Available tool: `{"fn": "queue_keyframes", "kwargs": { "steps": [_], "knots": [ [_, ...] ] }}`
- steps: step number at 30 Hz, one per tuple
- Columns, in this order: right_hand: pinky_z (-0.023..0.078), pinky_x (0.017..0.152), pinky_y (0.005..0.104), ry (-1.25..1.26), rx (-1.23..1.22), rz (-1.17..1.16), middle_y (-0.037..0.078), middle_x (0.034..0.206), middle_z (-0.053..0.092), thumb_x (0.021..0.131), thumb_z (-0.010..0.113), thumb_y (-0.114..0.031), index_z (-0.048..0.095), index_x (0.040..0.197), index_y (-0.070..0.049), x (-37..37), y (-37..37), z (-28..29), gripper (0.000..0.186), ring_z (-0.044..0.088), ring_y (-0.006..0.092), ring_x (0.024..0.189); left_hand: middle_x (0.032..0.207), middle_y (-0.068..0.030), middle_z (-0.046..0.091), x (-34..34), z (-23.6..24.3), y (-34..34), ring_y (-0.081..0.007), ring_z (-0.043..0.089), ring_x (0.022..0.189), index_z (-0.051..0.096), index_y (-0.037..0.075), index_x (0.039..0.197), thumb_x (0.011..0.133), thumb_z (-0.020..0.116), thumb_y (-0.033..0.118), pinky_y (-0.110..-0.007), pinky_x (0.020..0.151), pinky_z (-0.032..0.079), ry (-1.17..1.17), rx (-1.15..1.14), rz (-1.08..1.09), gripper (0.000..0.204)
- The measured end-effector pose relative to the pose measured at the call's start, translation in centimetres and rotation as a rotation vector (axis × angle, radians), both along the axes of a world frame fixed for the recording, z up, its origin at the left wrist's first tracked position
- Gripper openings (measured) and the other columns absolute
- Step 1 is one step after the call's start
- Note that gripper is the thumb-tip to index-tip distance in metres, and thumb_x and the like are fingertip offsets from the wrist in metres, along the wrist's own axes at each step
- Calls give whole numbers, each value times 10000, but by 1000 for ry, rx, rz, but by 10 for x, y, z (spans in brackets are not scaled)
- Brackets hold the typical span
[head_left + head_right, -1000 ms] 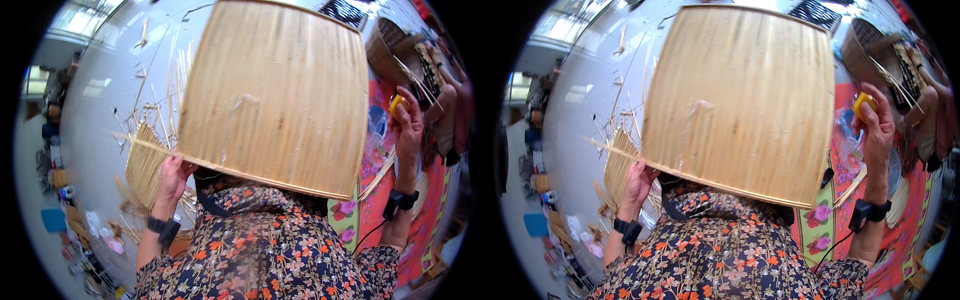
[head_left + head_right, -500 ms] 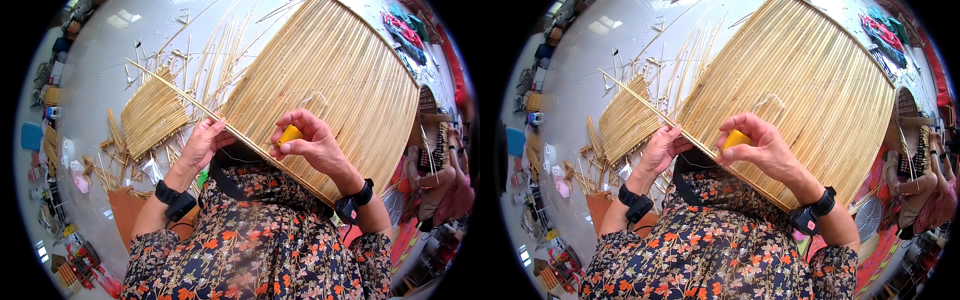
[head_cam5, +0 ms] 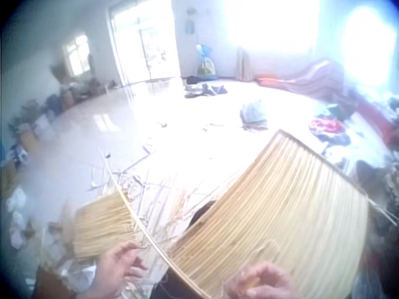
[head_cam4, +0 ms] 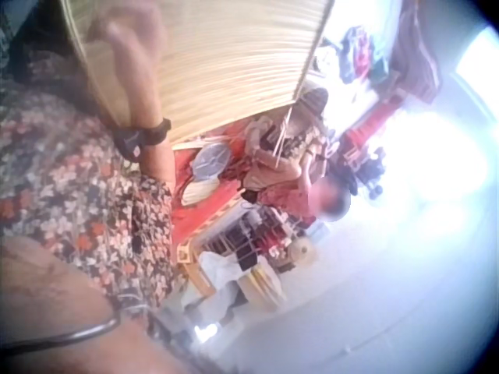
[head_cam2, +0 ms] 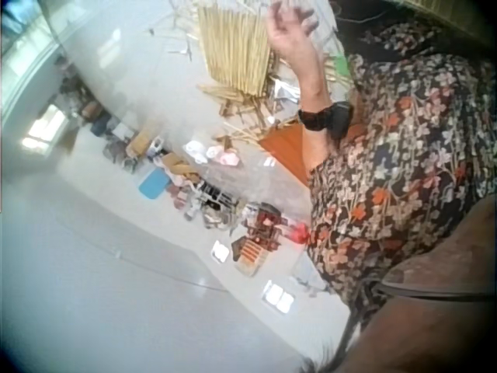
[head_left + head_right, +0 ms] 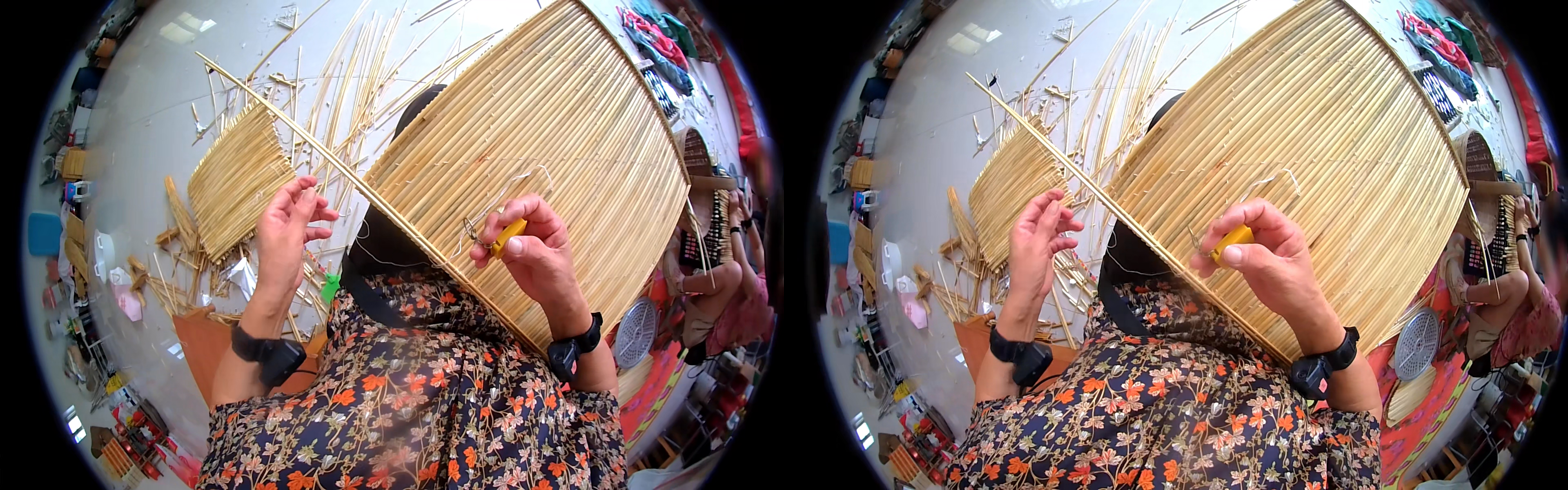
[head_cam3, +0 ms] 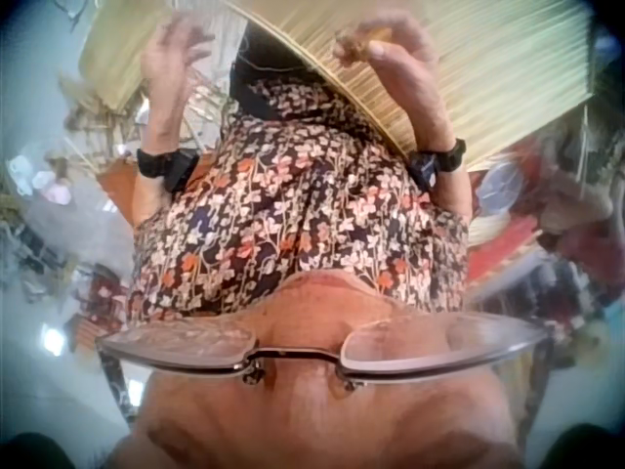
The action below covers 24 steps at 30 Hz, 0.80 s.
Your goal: The person weaves thin bamboo strips into a rectangular mat, using pliers to secure the edges and a measuring tape to check dimensions. The person works on the mat while seated, manipulating the strips and tools with both hands.
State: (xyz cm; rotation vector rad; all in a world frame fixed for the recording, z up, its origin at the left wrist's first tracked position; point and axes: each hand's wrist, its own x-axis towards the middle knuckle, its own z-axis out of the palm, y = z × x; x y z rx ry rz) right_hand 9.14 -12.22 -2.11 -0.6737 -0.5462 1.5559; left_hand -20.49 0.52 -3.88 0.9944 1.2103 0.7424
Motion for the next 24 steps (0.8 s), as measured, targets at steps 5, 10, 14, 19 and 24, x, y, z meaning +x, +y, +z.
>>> {"fn": "queue_keyframes", "kwargs": {
  "steps": [5,10,14,19,24],
  "knots": [
    [590,773,394,120,-21,88,122,1009,656,887,647,-55,565,1097,-42,-6,0,8,226,695,273,910,1214,-164,628,47,57,-28,-184,707,827,550,-9,1277,891,592,-37,-235,613,570,-254,26,-546,390],
    [597,776,388,147,-13,112,126,1024,651,904,632,-82,558,1108,-36,-3,1,5,222,697,266,900,1198,-147,627,80,50,-37,-186,697,911,552,-10,1280,913,618,-13,-264,722,587,-392,-202,-700,373],
    [585,834,398,135,-67,108,135,1066,644,922,616,-97,520,1227,-20,1,0,8,329,687,277,951,1191,-113,627,83,45,-25,-141,677,952,621,-17,1142,920,633,4,-252,793,568,-273,-281,-636,223],
    [490,995,389,-37,-53,46,148,1210,619,973,534,-106,386,1407,-8,2,5,22,469,616,252,1134,1223,-105,607,93,43,-21,-158,632,1057,587,-4,1193,901,645,-1,-283,882,549,-388,-76,-616,298],
    [439,1042,330,-323,10,-57,106,1294,572,971,528,-43,410,1402,-12,1,0,14,448,562,178,1206,1229,-92,597,112,51,-22,-158,604,1113,497,1,1314,884,661,-3,-291,917,543,-309,-6,-675,460]
  ]
}}
